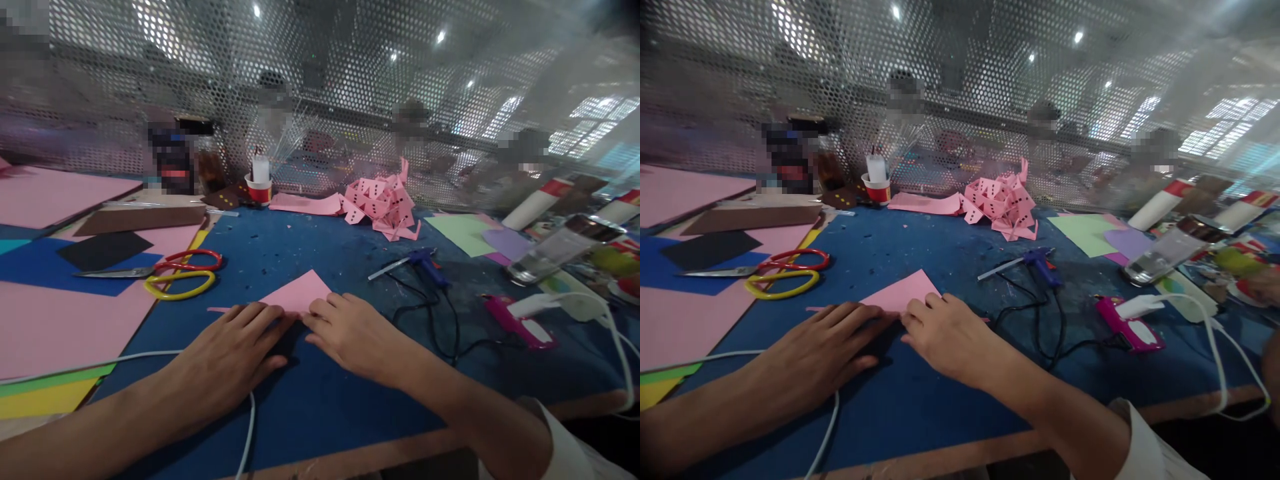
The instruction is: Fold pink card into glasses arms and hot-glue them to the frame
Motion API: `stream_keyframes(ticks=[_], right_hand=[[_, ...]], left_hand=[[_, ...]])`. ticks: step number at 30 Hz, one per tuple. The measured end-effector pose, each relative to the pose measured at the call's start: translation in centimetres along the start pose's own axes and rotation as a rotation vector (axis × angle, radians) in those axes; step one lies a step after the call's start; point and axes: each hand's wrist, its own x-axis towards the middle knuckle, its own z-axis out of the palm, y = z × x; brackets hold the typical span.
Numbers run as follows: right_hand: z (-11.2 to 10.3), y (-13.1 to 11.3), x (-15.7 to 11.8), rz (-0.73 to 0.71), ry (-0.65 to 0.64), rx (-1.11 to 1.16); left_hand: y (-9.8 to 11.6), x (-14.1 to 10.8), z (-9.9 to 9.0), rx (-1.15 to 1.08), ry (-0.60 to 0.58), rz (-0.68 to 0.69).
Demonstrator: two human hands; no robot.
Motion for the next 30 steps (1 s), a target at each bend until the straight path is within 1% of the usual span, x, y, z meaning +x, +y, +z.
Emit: stream_keyframes(ticks=[3,7,9,11,21,30], right_hand=[[0.5,0.3,0.2,0.071,0.052,0.098],[1.8,0.7,1.1,0.311,0.141,0.357],[2.3,0.8,1.7,0.401,0.15,0.449],[2.5,0.7,2.1,0.446,0.138,0.489],[2.5,0.6,2.0,0.496,0.119,0.483],[1.8,1.2,1.1,0.539,0.077,0.478]], left_hand=[[-0.1,0.1,-0.1,0.002,-0.002,0.016],[-0.1,0.3,-0.1,0.015,0.002,0.03],[0.0,0.4,0.0,0.018,0.012,0.035],[-0.1,0.4,0.0,0.018,0.023,0.043],[-0.1,0.4,-0.2,-0.018,-0.011,0.027],[-0.1,0.4,-0.1,-0.03,0.013,0.012]])
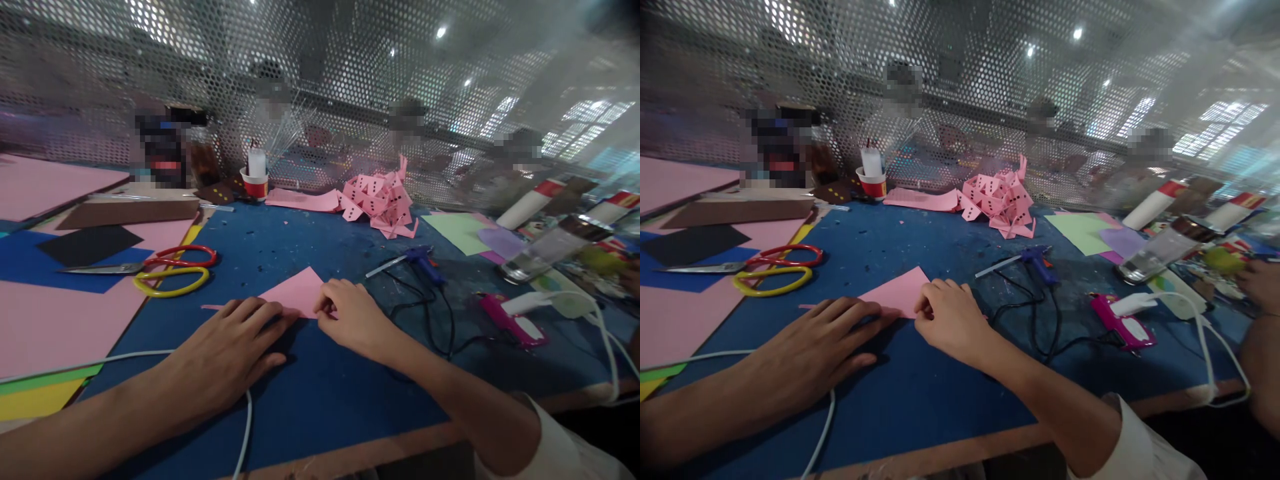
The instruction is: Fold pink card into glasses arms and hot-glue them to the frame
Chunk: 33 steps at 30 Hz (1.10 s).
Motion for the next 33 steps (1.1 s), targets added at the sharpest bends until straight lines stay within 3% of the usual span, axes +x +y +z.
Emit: stream_keyframes(ticks=[8,24,33], right_hand=[[-1.8,0.9,-0.4,0.039,-0.055,0.016],[-5.9,2.0,-0.7,0.05,-0.294,0.006],[-6.8,3.0,-0.9,0.071,-0.302,0.027]], left_hand=[[-0.2,-0.3,0.5,-0.009,0.005,0.0],[-0.6,-0.3,1.0,-0.053,0.004,-0.032],[-0.9,-0.4,1.4,-0.112,-0.012,-0.072]])
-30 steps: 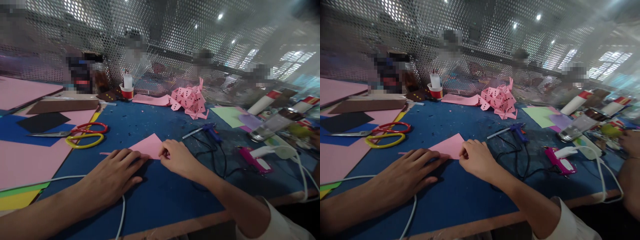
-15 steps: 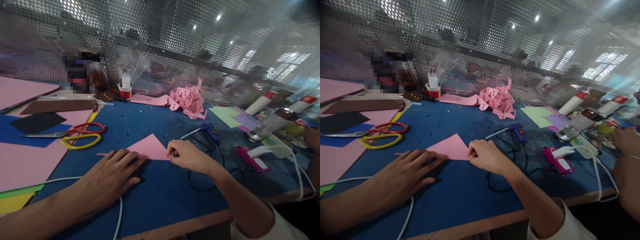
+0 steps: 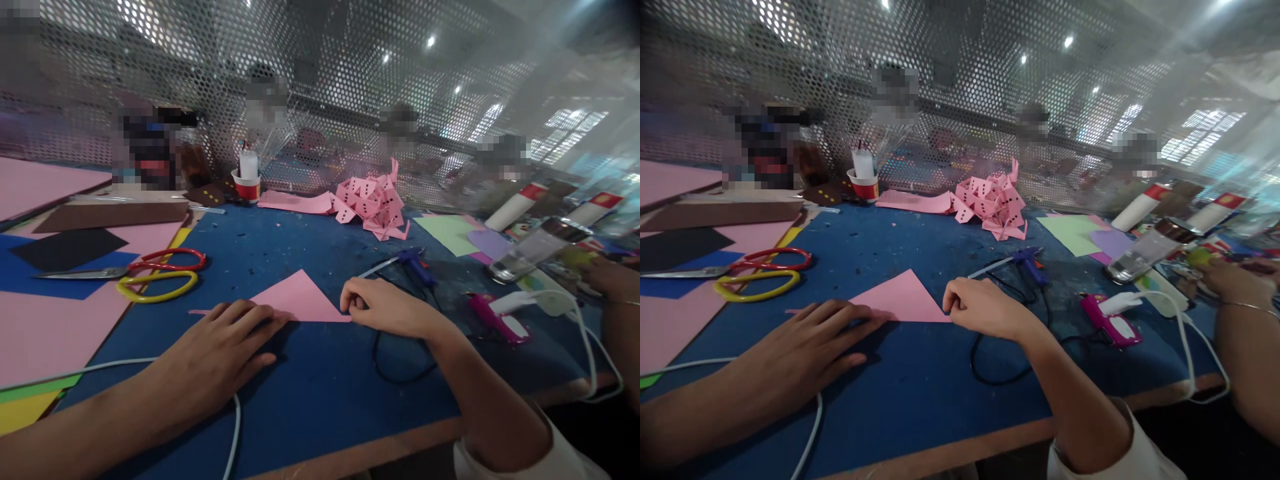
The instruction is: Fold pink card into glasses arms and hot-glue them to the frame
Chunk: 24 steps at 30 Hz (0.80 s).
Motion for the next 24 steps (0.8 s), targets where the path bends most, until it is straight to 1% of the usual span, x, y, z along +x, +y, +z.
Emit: stream_keyframes(ticks=[2,5,8,12,15,17,21,24], right_hand=[[0.2,-0.3,0.1,0.007,0.046,0.097],[1.3,-1.0,0.7,-0.052,0.117,0.198],[2.6,-1.4,1.5,-0.112,0.11,0.181],[3.7,-1.2,2.2,-0.126,0.102,0.15],[3.8,-0.9,2.3,-0.129,0.109,0.147],[3.8,-0.8,2.3,-0.141,0.116,0.137],[3.9,-0.7,2.3,-0.159,0.124,0.13],[3.9,-0.8,2.3,-0.161,0.125,0.127]], left_hand=[[0.0,0.1,0.0,-0.017,-0.016,-0.008],[0.1,0.3,-0.2,-0.06,-0.01,-0.009],[0.0,0.8,-0.7,-0.132,0.028,-0.02],[-0.5,1.8,-0.9,-0.293,0.087,-0.043],[-0.8,2.8,-0.5,-0.387,0.11,-0.122],[-0.7,3.5,-0.3,-0.415,0.099,-0.202],[-0.1,4.7,-0.4,-0.394,0.059,-0.357],[0.2,5.2,-0.5,-0.368,0.044,-0.42]])
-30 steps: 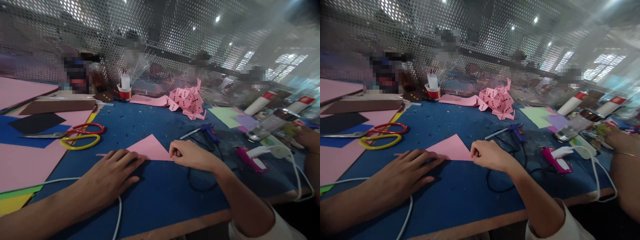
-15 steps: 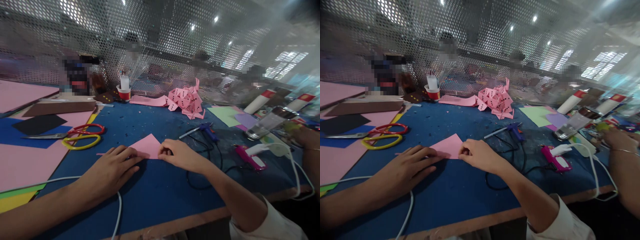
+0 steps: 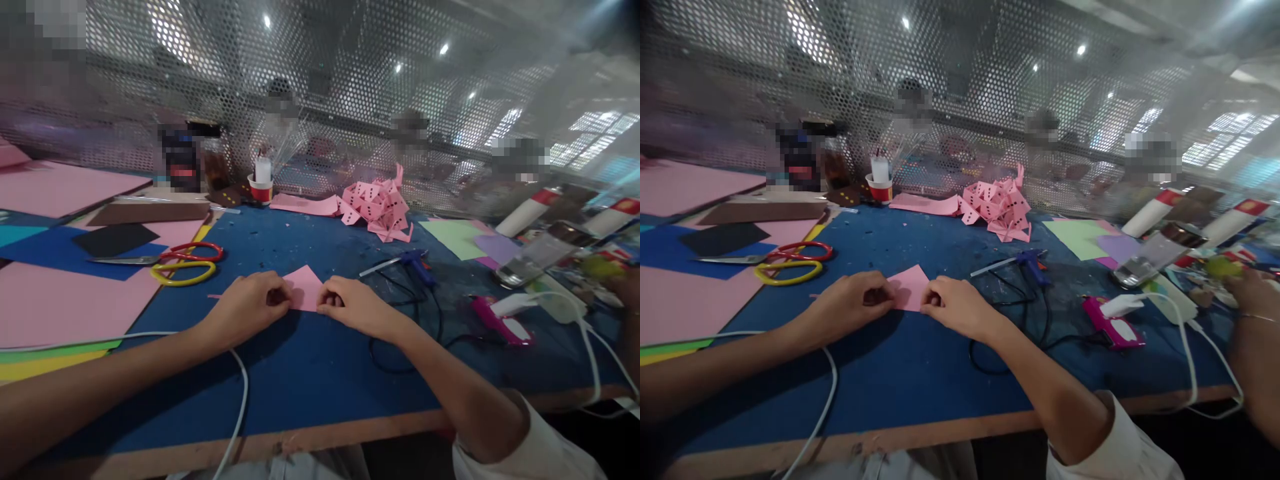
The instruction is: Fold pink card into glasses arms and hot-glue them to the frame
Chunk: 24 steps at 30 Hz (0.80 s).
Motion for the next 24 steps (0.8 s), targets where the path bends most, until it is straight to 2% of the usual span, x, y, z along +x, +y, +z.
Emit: stream_keyframes(ticks=[16,24], right_hand=[[-0.3,0.0,-0.1,0.004,-0.02,0.005],[-0.3,-0.1,-0.1,0.022,-0.031,0.017]], left_hand=[[-2.0,-0.2,-0.8,0.013,-0.03,-0.023],[-3.6,-0.8,-2.4,0.026,-0.024,-0.055]])
